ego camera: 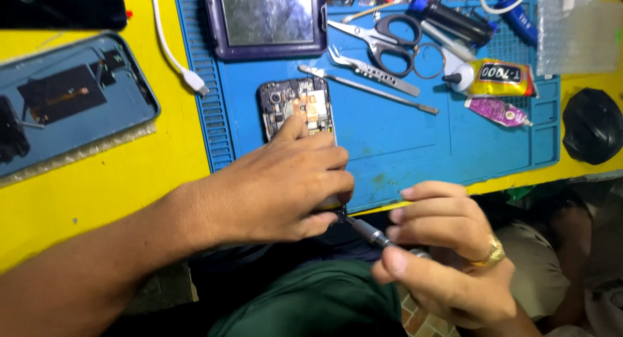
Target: Installing internal shields and components into a mobile phone using a screwdriver and tweezers.
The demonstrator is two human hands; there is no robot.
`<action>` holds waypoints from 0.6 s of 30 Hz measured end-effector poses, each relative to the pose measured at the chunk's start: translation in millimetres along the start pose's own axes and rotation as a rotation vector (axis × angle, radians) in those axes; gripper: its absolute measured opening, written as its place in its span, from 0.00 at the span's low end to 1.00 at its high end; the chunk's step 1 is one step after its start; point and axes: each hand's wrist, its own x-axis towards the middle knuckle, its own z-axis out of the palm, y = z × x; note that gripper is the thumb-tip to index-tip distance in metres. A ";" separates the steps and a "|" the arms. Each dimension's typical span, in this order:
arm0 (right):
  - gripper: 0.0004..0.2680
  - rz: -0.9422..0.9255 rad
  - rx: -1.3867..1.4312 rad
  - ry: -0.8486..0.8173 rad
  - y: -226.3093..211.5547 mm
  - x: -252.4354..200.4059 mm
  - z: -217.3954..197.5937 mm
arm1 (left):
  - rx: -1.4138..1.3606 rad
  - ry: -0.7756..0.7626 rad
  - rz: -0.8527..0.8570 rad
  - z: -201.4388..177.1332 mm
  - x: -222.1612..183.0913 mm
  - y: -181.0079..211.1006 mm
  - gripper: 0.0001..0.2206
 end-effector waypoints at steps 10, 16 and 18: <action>0.05 0.086 0.204 0.100 -13.3 4.2 8.0 | 0.138 -0.012 -0.017 -2.8 -9.7 15.9 0.14; 0.06 0.113 0.146 0.006 -15.7 6.4 1.4 | 0.305 0.190 -0.047 2.3 -47.8 47.5 0.07; 0.05 0.073 0.255 0.038 -13.7 5.0 6.9 | 0.452 0.306 -0.047 7.7 -58.6 52.3 0.05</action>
